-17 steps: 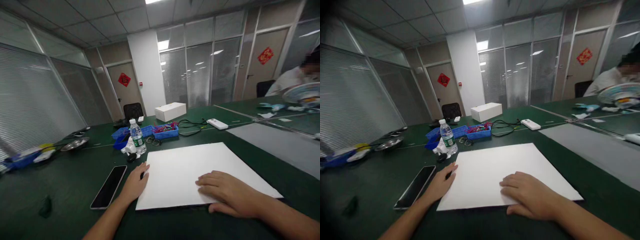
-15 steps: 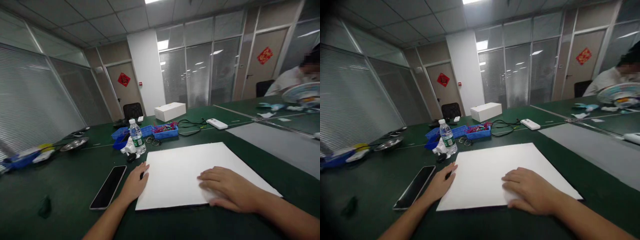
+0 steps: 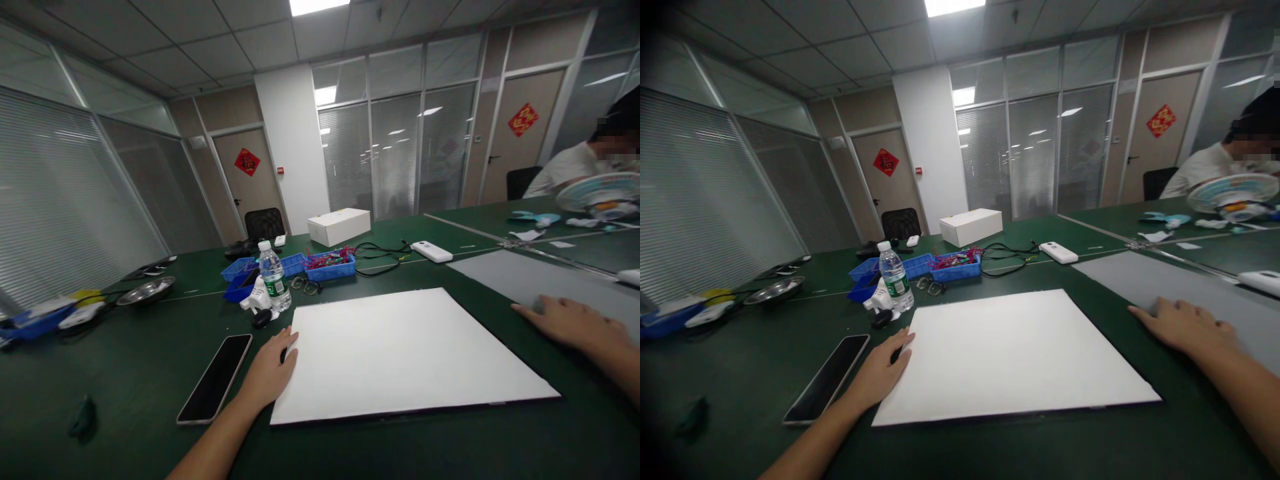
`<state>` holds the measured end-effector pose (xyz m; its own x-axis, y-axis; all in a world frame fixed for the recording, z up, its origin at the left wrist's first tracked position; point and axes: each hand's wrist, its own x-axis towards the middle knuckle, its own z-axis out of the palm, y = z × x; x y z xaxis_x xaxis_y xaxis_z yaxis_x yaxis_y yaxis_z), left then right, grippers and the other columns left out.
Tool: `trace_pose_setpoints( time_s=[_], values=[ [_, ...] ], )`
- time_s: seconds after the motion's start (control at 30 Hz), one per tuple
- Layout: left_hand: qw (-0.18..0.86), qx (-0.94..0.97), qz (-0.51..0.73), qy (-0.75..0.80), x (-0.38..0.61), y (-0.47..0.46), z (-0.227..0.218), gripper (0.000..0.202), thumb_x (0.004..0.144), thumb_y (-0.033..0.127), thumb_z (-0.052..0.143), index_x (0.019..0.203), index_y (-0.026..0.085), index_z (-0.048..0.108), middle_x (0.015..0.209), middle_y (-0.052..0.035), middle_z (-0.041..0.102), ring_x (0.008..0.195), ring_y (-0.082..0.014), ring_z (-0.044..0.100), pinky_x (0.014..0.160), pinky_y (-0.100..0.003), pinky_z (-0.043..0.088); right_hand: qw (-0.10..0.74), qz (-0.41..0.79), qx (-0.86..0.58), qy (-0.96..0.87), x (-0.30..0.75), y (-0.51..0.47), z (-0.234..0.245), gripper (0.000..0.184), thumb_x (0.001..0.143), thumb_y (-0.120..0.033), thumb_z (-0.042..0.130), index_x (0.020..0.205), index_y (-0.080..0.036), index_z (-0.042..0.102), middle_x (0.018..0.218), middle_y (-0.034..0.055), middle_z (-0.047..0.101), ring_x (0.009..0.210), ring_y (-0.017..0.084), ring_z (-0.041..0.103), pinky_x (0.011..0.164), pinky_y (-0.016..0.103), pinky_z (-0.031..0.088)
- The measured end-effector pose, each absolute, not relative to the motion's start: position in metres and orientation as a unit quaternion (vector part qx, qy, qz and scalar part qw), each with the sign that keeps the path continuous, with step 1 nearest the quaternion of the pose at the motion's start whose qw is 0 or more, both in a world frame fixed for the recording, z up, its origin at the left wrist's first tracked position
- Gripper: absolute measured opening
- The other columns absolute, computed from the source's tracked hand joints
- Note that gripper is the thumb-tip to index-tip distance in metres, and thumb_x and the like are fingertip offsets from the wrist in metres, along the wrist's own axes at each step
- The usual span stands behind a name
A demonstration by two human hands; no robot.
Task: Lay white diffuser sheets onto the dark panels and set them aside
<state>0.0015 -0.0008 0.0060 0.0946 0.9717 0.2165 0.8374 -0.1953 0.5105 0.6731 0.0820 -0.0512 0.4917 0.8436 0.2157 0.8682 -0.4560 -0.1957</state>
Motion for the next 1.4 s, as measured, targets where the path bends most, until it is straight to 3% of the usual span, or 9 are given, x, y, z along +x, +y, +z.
trace_pose_setpoints(
  time_s=[0.1, 0.2, 0.4, 0.6, 0.8, 1.0, 1.2, 1.3, 1.4],
  values=[
    [0.130, 0.729, 0.254, 0.622, 0.003, -0.003, 0.009, 0.054, 0.090, 0.038, 0.053, 0.137, 0.014, 0.066, 0.152, -0.0117, 0.053, 0.146, -0.0305, 0.045, 0.125, -0.050, 0.029, 0.085, -0.022, -0.859, -0.504, 0.656, 0.077, -0.041, 0.078, 0.088, -0.074, 0.031, 0.126, -0.017, 0.066, 0.136, 0.0301, 0.053, 0.122, 0.049, 0.053, 0.094, 0.068, 0.036],
    [0.134, 0.725, 0.255, 0.625, 0.004, -0.005, 0.010, 0.054, 0.089, 0.038, 0.053, 0.137, 0.015, 0.066, 0.152, -0.0115, 0.052, 0.145, -0.0302, 0.045, 0.125, -0.050, 0.029, 0.073, -0.025, -0.852, -0.517, 0.635, 0.071, -0.032, 0.066, 0.092, -0.063, 0.032, 0.121, -0.017, 0.069, 0.135, 0.0295, 0.053, 0.120, 0.046, 0.054, 0.092, 0.064, 0.039],
    [0.125, 0.729, 0.255, 0.623, 0.001, -0.003, 0.004, 0.054, 0.089, 0.038, 0.054, 0.137, 0.016, 0.066, 0.152, -0.0106, 0.053, 0.145, -0.0295, 0.046, 0.125, -0.050, 0.029, 0.058, -0.050, -0.848, -0.524, 0.604, 0.063, -0.029, 0.080, 0.089, -0.075, 0.029, 0.115, -0.013, 0.072, 0.128, 0.0298, 0.056, 0.121, 0.048, 0.051, 0.094, 0.065, 0.038],
    [0.103, 0.740, 0.226, 0.625, 0.002, -0.003, 0.005, 0.054, 0.093, 0.038, 0.049, 0.139, 0.016, 0.064, 0.154, -0.0095, 0.051, 0.145, -0.0277, 0.045, 0.125, -0.048, 0.030, 0.040, -0.082, -0.834, -0.544, 0.588, 0.061, -0.028, 0.064, 0.096, -0.057, 0.028, 0.117, -0.015, 0.071, 0.124, 0.0270, 0.059, 0.118, 0.045, 0.054, 0.094, 0.061, 0.040],
    [0.102, 0.740, 0.212, 0.630, 0.006, -0.006, 0.010, 0.056, 0.093, 0.038, 0.046, 0.140, 0.014, 0.063, 0.155, -0.0107, 0.049, 0.146, -0.0278, 0.044, 0.125, -0.047, 0.029, 0.040, -0.098, -0.819, -0.564, 0.585, 0.061, -0.023, 0.058, 0.097, -0.052, 0.030, 0.123, -0.013, 0.063, 0.118, 0.0261, 0.062, 0.114, 0.044, 0.057, 0.090, 0.058, 0.043],
    [0.125, 0.731, 0.238, 0.628, 0.005, -0.007, 0.010, 0.057, 0.090, 0.039, 0.051, 0.140, 0.016, 0.064, 0.154, -0.0100, 0.050, 0.147, -0.0281, 0.044, 0.126, -0.048, 0.027, 0.073, -0.071, -0.832, -0.545, 0.595, 0.052, -0.004, 0.051, 0.098, -0.043, 0.025, 0.106, -0.016, 0.068, 0.108, 0.0221, 0.068, 0.094, 0.037, 0.066, 0.075, 0.047, 0.047],
    [0.128, 0.732, 0.250, 0.620, 0.001, -0.006, 0.007, 0.054, 0.090, 0.039, 0.053, 0.137, 0.016, 0.066, 0.154, -0.0105, 0.051, 0.146, -0.0286, 0.044, 0.126, -0.048, 0.027, 0.136, -0.142, -0.846, -0.496, 0.589, 0.029, 0.032, 0.067, 0.100, -0.055, 0.012, 0.110, -0.017, 0.066, 0.089, 0.0188, 0.068, 0.072, 0.033, 0.063, 0.060, 0.042, 0.043],
    [0.121, 0.734, 0.247, 0.621, 0.000, -0.005, 0.005, 0.054, 0.090, 0.039, 0.052, 0.137, 0.017, 0.066, 0.154, -0.0110, 0.051, 0.146, -0.0291, 0.045, 0.125, -0.049, 0.029, 0.194, -0.233, -0.770, -0.561, 0.560, 0.021, 0.043, 0.065, 0.102, -0.054, 0.015, 0.111, -0.014, 0.066, 0.091, 0.0171, 0.069, 0.074, 0.030, 0.063, 0.067, 0.043, 0.046],
    [0.125, 0.730, 0.254, 0.622, 0.000, -0.005, 0.004, 0.054, 0.090, 0.039, 0.053, 0.136, 0.016, 0.067, 0.153, -0.0113, 0.052, 0.145, -0.0296, 0.046, 0.125, -0.050, 0.028, 0.255, -0.220, -0.594, -0.731, 0.518, 0.014, 0.042, 0.054, 0.104, -0.049, 0.030, 0.120, -0.014, 0.067, 0.113, 0.0159, 0.070, 0.099, 0.029, 0.065, 0.090, 0.045, 0.049]
  ],
)
